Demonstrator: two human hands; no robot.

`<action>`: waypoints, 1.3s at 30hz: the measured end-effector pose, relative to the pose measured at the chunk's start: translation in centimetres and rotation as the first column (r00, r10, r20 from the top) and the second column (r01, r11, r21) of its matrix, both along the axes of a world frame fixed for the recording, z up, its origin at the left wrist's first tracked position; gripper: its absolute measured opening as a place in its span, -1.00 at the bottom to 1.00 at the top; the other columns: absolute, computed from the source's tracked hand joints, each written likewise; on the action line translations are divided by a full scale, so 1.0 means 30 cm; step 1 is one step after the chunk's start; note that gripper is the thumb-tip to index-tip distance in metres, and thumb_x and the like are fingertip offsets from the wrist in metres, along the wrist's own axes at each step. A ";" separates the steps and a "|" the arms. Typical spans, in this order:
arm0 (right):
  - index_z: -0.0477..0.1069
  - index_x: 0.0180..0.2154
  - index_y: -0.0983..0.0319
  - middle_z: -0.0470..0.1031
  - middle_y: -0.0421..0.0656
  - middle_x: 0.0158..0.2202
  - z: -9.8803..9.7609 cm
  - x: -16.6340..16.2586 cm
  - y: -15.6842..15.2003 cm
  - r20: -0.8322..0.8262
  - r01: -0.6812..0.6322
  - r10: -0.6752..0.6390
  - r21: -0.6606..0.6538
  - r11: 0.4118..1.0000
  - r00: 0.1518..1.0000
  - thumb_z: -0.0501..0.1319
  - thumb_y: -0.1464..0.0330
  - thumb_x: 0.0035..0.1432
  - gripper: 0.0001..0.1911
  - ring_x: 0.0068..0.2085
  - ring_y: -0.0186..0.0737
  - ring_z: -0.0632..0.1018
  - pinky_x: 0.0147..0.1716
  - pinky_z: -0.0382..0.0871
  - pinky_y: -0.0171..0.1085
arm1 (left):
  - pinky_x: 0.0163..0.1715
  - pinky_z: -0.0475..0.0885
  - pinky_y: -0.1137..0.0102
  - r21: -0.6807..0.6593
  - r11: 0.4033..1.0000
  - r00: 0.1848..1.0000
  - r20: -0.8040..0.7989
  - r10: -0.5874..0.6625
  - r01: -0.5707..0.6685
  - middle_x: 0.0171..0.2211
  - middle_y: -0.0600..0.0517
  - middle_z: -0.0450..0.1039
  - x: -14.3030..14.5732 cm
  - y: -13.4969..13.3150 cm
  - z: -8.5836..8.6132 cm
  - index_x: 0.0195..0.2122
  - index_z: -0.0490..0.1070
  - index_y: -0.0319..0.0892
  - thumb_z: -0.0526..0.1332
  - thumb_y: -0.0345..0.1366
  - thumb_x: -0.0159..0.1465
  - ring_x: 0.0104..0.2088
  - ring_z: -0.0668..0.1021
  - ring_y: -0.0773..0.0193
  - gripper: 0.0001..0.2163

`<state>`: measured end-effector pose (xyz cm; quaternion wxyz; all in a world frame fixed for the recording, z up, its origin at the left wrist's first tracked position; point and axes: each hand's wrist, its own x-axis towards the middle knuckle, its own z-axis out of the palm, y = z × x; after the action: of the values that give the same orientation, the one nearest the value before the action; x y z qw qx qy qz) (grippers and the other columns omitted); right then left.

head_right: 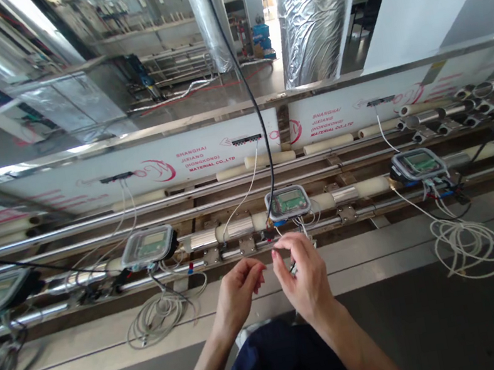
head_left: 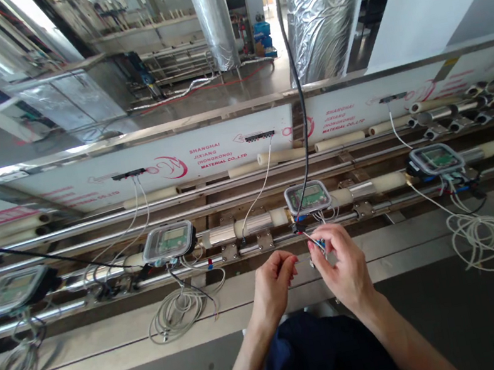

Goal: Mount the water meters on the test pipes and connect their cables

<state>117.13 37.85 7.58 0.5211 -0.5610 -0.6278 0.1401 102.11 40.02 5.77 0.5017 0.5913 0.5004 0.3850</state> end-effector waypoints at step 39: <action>0.46 -0.22 0.26 0.58 -0.08 -0.37 -0.064 -0.037 0.047 -0.209 -0.279 0.218 -0.336 0.900 0.953 0.07 0.30 0.17 -0.75 -0.49 -0.29 0.58 -0.46 0.53 -0.30 | -0.32 0.41 0.41 0.097 0.931 0.931 0.134 0.339 -0.352 -0.41 0.03 0.51 -0.115 0.157 -0.107 -0.23 0.32 -0.19 0.29 -0.21 0.08 -0.37 0.55 0.26 -0.72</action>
<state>116.03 39.25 5.65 0.4372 -0.5485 -0.6122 0.3650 98.67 44.73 2.56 0.4178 0.4997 0.5431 0.5299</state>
